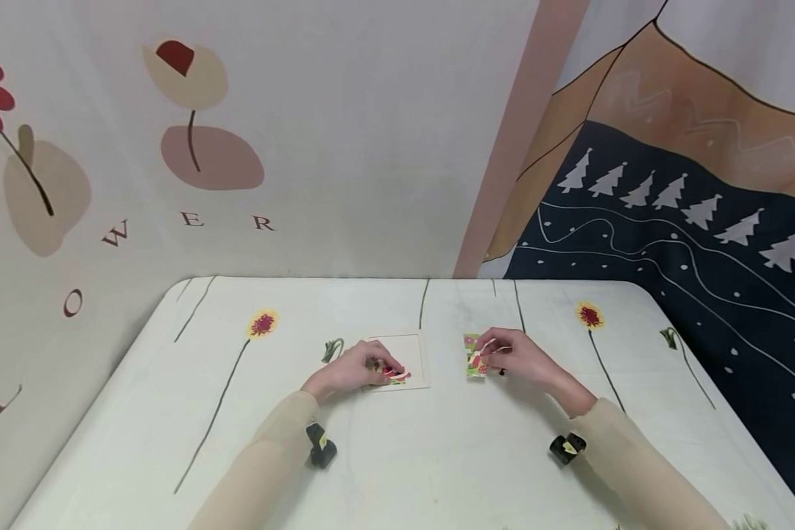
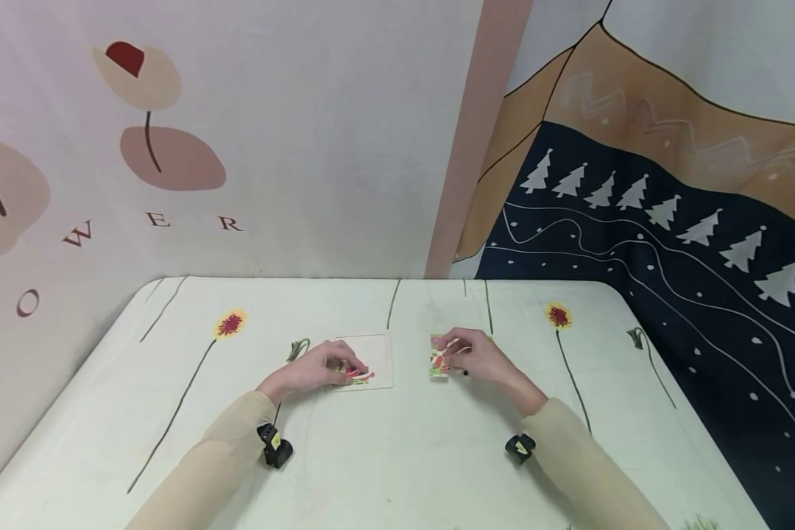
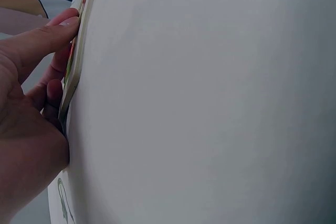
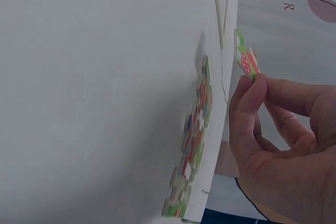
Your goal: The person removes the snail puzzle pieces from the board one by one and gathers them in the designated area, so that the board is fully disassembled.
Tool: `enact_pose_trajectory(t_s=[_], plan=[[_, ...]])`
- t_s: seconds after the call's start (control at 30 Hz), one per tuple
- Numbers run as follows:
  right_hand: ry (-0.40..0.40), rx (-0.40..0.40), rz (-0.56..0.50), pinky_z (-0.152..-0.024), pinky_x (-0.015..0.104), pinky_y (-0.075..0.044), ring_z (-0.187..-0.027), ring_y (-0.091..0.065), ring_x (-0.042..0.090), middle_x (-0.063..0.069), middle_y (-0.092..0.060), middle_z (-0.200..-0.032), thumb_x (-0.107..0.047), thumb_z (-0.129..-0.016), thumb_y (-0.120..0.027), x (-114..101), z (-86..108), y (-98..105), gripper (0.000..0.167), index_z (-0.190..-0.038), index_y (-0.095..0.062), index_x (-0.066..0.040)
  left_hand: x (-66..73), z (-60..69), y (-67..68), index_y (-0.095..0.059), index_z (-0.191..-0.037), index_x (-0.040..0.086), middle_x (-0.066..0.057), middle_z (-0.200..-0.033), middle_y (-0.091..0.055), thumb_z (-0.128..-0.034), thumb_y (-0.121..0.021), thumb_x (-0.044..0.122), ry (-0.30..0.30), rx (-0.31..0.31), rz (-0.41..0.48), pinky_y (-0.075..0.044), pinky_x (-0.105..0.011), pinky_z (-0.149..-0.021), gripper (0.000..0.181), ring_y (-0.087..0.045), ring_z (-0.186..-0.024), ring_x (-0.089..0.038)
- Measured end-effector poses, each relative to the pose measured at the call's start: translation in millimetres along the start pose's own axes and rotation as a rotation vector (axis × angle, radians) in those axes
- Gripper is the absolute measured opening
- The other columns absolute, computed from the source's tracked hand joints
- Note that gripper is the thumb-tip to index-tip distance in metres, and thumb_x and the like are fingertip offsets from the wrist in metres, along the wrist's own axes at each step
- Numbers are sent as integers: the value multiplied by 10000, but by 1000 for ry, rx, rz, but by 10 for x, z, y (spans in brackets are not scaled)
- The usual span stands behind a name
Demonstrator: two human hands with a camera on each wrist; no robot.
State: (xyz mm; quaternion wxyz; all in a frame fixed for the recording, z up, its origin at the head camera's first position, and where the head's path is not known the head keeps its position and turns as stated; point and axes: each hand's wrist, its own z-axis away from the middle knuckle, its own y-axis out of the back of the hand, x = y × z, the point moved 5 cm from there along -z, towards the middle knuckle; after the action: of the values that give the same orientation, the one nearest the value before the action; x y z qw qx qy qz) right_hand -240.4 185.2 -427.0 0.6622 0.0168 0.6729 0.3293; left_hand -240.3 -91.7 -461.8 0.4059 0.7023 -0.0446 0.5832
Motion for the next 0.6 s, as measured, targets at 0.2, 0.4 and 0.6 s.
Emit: enact_pose_trajectory(t_s=[0.2, 0.4, 0.6], plan=[[-10, 1, 13, -636, 331, -476, -817, -538, 235, 131, -612, -895, 57, -891, -577, 51, 49, 85, 160, -1046, -620, 57, 10, 1, 2, -748, -1041, 75, 5, -970, -623, -828, -724, 7, 6, 0, -5, -382, -368, -841, 224, -516, -943, -181], [-17, 1, 8, -669, 321, -498, -825, -556, 229, 130, -624, -913, 54, -886, -583, 94, 103, 155, 162, -1042, -626, 49, -10, 7, 5, -751, -1035, 80, 5, -966, -603, -830, -728, 23, 22, 5, -20, -376, -364, -820, 214, -499, -935, -182], [-31, -7, 21, -660, 299, -477, -867, -546, 242, 133, -632, -970, 33, -887, -604, 127, 154, 204, 159, -1042, -639, 38, -13, 9, 0, -755, -1033, 100, 17, -974, -589, -834, -733, 43, 38, 5, -27, -368, -372, -819, 207, -484, -949, -184]])
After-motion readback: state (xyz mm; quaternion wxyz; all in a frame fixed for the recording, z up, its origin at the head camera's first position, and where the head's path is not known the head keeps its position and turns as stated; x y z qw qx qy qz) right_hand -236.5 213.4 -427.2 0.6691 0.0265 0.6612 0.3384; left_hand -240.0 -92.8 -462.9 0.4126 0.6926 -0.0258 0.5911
